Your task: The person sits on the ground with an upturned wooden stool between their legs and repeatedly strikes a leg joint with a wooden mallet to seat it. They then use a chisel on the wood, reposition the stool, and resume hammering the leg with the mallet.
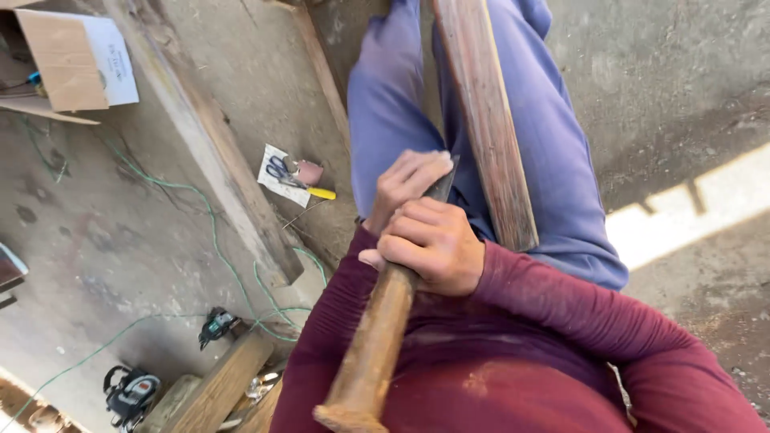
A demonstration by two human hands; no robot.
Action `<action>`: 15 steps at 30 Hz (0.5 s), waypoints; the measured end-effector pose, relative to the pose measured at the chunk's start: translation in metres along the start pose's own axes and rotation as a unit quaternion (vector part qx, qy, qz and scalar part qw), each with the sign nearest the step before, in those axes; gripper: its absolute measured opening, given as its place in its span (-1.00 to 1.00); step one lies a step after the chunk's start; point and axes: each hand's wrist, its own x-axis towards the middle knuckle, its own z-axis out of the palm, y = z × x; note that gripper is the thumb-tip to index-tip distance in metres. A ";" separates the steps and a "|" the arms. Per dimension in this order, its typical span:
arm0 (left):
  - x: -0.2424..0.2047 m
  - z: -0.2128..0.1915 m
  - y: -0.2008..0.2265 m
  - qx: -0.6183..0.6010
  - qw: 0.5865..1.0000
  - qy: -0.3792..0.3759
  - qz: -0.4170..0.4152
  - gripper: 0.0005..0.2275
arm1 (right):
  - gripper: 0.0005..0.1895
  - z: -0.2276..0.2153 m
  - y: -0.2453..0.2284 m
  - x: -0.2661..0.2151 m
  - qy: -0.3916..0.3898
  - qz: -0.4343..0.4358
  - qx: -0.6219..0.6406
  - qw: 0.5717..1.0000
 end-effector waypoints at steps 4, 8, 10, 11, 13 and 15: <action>0.031 -0.023 0.024 -0.074 0.997 0.017 0.011 -0.34 | -0.75 -0.009 0.006 0.022 -0.014 -0.014 -0.045 0.999; 0.038 -0.010 0.028 -0.219 0.971 0.094 0.021 -0.24 | -0.62 -0.019 0.025 0.029 -0.077 -0.035 -0.039 0.996; 0.041 -0.010 0.011 -0.154 0.986 0.058 0.005 -0.22 | -0.62 -0.018 0.027 0.030 -0.085 -0.037 -0.036 0.995; 0.040 -0.010 0.004 -0.088 0.996 0.024 -0.013 -0.19 | -0.61 -0.017 0.026 0.031 -0.095 -0.039 -0.030 0.994; 0.035 0.006 0.005 -0.154 0.984 0.093 0.011 -0.17 | -0.62 -0.011 0.026 0.027 -0.111 -0.024 -0.035 0.993; 0.033 0.031 0.005 -0.221 0.961 0.161 0.033 -0.15 | -0.62 -0.007 0.026 0.023 -0.127 -0.006 -0.041 0.991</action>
